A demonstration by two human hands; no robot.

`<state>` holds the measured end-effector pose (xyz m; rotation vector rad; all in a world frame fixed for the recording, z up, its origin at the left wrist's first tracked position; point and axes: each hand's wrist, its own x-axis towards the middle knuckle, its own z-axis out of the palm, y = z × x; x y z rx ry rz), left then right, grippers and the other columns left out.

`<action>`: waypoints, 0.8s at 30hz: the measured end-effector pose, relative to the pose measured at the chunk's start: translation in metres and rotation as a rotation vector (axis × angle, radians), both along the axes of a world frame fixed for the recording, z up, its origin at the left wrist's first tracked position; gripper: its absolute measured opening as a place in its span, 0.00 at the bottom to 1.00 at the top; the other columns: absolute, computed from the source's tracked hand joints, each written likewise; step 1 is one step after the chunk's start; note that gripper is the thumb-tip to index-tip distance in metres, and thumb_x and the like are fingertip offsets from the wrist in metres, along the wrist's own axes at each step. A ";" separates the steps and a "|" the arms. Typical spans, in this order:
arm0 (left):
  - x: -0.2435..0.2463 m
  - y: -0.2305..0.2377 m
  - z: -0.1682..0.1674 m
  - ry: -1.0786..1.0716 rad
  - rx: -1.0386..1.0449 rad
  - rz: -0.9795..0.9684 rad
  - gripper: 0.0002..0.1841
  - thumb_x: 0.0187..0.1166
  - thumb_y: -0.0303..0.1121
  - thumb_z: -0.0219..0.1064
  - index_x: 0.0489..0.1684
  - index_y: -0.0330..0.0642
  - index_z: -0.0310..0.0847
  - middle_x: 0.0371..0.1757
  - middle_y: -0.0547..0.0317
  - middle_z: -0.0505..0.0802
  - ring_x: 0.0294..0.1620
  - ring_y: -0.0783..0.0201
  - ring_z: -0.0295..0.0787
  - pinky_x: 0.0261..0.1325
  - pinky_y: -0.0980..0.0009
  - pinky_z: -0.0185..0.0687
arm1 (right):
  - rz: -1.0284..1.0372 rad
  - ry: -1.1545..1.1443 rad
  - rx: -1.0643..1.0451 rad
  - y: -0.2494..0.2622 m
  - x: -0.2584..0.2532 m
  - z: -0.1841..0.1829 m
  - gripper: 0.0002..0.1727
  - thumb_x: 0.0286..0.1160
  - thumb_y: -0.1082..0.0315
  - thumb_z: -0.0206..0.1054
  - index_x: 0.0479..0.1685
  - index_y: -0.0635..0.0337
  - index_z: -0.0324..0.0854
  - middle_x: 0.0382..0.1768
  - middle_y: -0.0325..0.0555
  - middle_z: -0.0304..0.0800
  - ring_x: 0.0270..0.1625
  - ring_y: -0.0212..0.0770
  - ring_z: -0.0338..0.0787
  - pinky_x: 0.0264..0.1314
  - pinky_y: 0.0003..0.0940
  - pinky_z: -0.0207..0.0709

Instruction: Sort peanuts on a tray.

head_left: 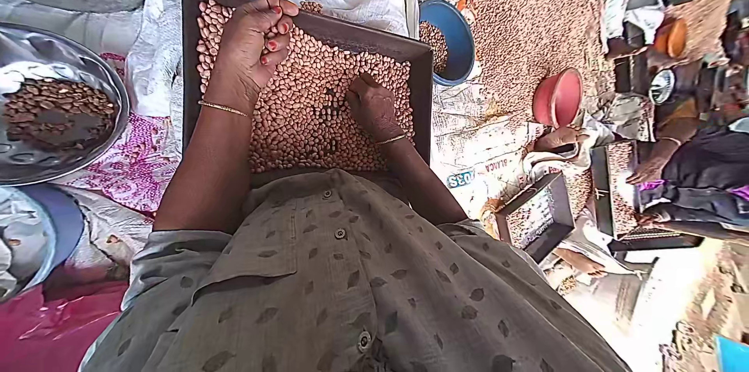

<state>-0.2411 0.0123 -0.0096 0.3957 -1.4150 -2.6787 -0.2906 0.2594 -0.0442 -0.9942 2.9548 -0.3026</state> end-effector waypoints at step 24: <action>0.000 0.041 -0.008 -0.169 -0.232 -0.521 0.33 0.93 0.58 0.33 0.46 0.50 0.87 0.30 0.68 0.91 0.15 0.78 0.68 0.15 0.84 0.54 | 0.128 -0.738 -1.055 0.003 0.004 0.061 0.12 0.83 0.79 0.59 0.58 0.75 0.82 0.42 0.50 0.94 0.38 0.38 0.95 0.47 0.36 0.93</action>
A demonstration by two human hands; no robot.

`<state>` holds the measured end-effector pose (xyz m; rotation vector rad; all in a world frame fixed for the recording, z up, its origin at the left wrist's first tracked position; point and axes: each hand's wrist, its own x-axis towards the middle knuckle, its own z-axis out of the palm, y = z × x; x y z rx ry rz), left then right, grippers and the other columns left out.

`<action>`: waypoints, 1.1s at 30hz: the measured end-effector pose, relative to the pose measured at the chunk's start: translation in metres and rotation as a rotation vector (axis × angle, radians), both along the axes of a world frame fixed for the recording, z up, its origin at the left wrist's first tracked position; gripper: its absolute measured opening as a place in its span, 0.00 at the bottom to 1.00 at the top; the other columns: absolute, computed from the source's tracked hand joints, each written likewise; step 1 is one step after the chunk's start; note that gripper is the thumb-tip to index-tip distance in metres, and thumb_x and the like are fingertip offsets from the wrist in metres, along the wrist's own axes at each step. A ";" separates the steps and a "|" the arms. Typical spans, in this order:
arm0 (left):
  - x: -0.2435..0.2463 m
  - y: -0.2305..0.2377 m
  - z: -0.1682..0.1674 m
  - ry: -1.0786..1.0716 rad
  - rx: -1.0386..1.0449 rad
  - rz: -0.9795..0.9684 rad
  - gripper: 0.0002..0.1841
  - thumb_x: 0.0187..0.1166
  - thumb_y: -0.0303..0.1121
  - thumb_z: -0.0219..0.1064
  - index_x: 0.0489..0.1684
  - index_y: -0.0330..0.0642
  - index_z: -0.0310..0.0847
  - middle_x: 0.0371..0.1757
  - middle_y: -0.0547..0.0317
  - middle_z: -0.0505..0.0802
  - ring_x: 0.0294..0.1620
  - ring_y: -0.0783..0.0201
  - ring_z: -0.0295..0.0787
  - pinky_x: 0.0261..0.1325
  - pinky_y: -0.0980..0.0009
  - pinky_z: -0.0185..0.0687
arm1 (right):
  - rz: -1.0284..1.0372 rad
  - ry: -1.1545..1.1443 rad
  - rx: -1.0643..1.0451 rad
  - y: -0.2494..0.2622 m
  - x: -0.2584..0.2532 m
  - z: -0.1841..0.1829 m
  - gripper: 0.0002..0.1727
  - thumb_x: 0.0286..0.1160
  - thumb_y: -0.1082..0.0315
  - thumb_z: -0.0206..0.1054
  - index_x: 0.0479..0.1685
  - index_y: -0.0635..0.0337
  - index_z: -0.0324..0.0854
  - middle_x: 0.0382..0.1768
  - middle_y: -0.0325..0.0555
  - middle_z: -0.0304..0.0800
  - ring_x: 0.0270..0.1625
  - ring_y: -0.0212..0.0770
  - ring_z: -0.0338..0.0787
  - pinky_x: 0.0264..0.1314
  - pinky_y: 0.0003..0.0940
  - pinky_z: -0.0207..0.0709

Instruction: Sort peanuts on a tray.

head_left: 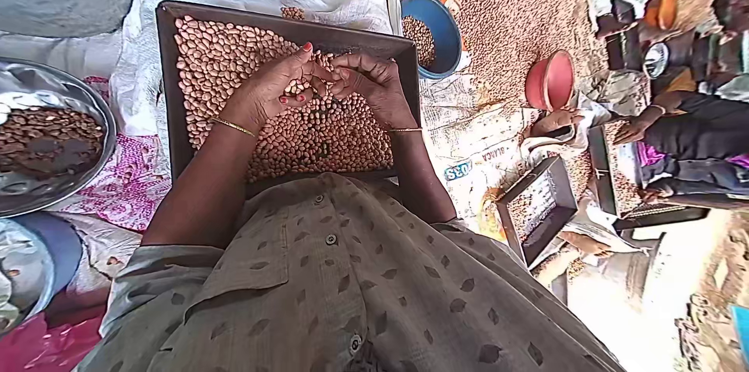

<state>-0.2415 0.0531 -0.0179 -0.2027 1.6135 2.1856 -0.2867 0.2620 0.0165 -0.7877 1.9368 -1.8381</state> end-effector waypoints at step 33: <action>-0.002 -0.047 0.001 0.223 0.480 0.615 0.20 0.94 0.31 0.37 0.46 0.46 0.81 0.20 0.74 0.78 0.10 0.82 0.63 0.12 0.89 0.56 | -0.184 0.456 1.076 0.003 -0.052 -0.047 0.13 0.82 0.73 0.59 0.55 0.64 0.88 0.56 0.63 0.90 0.61 0.63 0.90 0.64 0.62 0.80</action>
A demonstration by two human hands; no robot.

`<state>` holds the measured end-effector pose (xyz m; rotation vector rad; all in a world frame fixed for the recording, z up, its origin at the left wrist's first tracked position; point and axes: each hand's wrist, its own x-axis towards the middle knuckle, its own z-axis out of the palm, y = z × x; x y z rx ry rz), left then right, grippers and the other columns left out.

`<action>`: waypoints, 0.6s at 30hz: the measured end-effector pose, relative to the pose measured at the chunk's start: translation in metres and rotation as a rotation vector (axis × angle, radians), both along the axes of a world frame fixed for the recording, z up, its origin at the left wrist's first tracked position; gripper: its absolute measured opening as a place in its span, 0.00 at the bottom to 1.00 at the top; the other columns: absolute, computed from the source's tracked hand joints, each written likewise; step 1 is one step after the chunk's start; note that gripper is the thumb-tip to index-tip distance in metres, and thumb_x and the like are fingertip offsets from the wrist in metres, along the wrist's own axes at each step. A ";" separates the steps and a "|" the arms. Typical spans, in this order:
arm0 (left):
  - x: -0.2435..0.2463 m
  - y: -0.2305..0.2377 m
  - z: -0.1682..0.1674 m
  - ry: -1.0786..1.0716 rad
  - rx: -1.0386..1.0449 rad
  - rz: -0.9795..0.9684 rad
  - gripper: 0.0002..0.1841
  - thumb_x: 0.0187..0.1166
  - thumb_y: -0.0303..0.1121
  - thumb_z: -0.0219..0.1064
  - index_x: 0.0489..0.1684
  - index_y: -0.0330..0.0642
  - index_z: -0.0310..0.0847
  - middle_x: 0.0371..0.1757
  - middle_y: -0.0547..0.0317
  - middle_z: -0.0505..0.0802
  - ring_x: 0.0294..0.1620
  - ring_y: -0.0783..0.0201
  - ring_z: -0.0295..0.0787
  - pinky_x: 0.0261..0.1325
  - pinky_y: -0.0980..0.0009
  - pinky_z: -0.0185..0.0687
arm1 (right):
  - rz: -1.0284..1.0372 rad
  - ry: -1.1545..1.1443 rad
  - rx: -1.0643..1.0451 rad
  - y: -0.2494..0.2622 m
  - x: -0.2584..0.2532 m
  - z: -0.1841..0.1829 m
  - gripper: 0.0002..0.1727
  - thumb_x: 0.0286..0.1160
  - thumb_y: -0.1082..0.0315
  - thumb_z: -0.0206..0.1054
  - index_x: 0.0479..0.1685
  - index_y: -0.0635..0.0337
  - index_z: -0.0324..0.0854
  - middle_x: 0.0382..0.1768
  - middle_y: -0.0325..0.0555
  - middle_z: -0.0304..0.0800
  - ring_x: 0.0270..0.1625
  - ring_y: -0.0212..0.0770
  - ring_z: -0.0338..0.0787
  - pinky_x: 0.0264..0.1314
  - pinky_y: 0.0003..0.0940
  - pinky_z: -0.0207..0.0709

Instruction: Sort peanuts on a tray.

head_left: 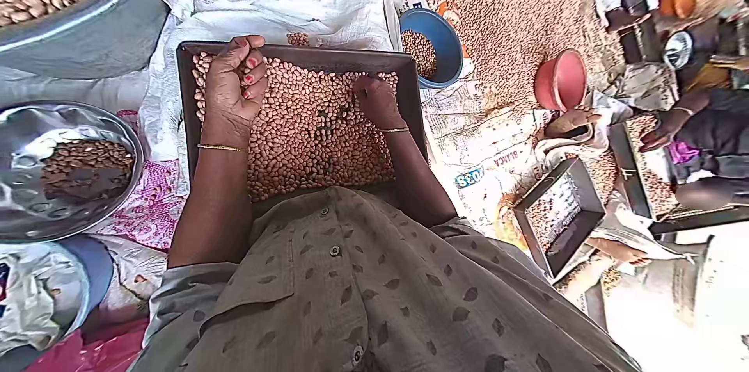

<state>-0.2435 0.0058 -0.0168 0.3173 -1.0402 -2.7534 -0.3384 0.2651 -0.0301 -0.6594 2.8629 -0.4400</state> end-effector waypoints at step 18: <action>0.000 0.010 0.002 -0.055 -0.141 -0.111 0.20 0.95 0.35 0.38 0.47 0.48 0.82 0.22 0.75 0.79 0.10 0.83 0.62 0.11 0.89 0.55 | -0.039 0.150 0.137 -0.018 0.025 -0.005 0.15 0.81 0.66 0.61 0.56 0.65 0.86 0.63 0.60 0.88 0.55 0.61 0.92 0.51 0.59 0.84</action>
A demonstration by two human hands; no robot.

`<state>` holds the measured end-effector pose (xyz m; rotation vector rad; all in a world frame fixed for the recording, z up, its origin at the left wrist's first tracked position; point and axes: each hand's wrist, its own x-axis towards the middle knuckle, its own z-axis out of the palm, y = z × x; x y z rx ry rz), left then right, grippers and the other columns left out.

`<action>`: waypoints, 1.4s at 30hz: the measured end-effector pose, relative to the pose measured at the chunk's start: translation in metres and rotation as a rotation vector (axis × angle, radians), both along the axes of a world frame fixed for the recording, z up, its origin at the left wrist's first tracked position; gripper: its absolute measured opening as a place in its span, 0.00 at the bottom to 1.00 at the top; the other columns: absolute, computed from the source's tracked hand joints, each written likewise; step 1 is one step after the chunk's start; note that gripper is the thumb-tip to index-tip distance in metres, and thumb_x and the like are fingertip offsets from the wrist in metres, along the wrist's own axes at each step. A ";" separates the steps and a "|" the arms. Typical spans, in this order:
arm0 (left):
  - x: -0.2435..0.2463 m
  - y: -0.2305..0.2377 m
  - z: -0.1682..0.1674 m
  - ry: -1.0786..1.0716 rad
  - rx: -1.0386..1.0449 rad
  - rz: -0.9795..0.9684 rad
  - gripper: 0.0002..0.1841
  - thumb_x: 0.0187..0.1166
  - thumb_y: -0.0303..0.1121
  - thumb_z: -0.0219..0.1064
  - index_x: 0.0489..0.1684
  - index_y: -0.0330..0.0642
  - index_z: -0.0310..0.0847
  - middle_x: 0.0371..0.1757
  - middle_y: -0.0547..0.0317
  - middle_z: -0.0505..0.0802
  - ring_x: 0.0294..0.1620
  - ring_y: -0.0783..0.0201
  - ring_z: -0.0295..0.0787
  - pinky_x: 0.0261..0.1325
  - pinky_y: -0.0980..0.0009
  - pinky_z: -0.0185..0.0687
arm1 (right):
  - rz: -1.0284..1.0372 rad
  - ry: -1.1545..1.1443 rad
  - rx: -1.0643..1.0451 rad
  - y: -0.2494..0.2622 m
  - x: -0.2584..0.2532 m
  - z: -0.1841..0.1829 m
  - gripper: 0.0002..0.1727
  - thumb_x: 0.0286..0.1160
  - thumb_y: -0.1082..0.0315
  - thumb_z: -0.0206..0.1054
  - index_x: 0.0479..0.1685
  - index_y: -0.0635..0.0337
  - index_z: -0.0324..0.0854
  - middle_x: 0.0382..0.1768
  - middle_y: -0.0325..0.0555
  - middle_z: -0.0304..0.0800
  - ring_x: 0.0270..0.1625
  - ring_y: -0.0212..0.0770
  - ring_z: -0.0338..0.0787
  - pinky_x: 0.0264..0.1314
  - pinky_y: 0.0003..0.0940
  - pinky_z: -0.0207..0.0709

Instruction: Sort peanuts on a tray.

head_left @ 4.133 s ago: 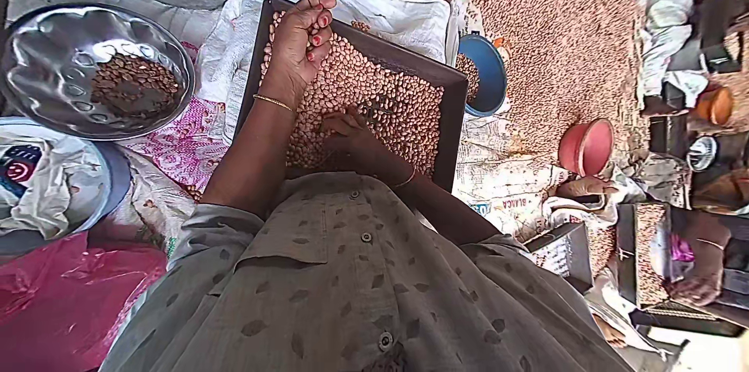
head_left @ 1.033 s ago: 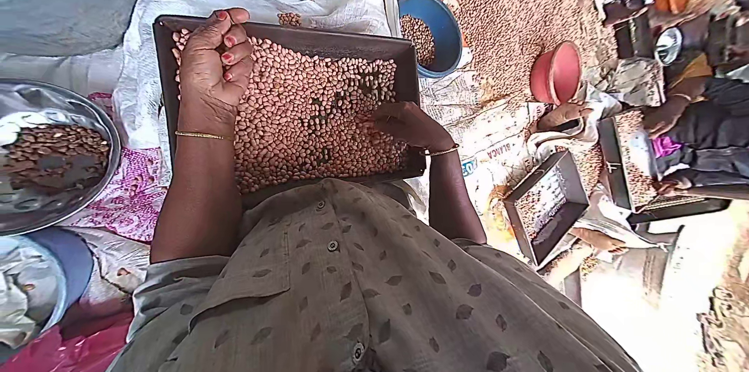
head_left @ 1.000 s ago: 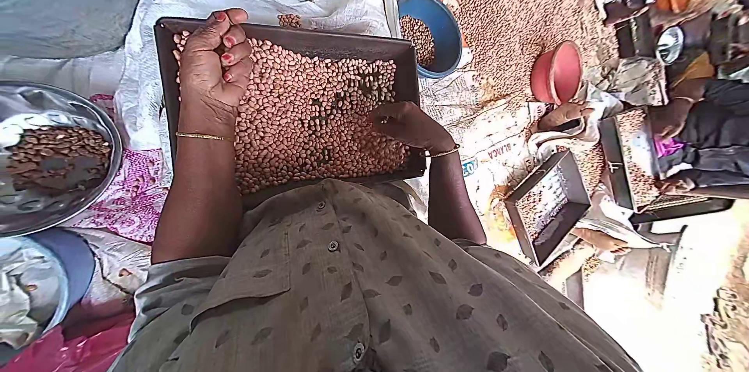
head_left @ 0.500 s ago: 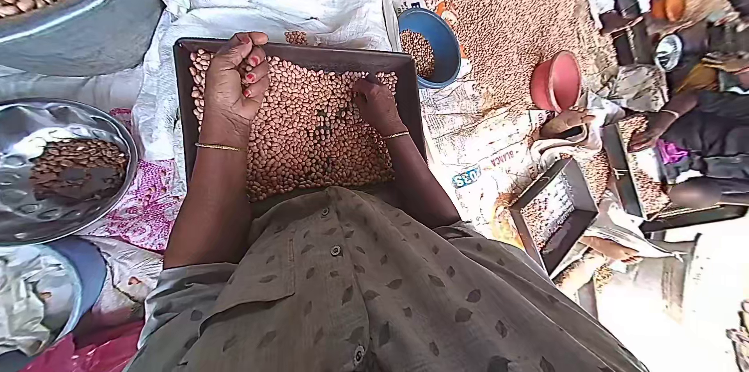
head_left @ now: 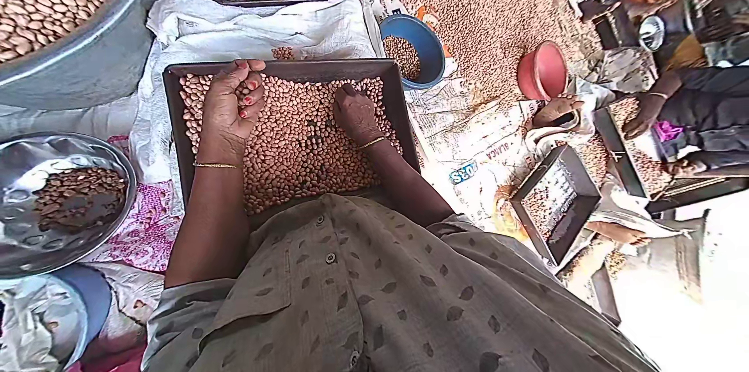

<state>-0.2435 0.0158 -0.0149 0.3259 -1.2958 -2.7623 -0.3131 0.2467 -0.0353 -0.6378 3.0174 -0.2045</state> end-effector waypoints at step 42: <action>-0.005 0.022 -0.005 -0.221 -0.232 -0.255 0.30 0.96 0.52 0.36 0.49 0.46 0.85 0.28 0.69 0.86 0.12 0.80 0.62 0.12 0.86 0.51 | 0.299 -0.041 -0.573 0.001 -0.036 0.023 0.10 0.74 0.68 0.66 0.37 0.68 0.88 0.36 0.54 0.90 0.38 0.46 0.89 0.44 0.45 0.80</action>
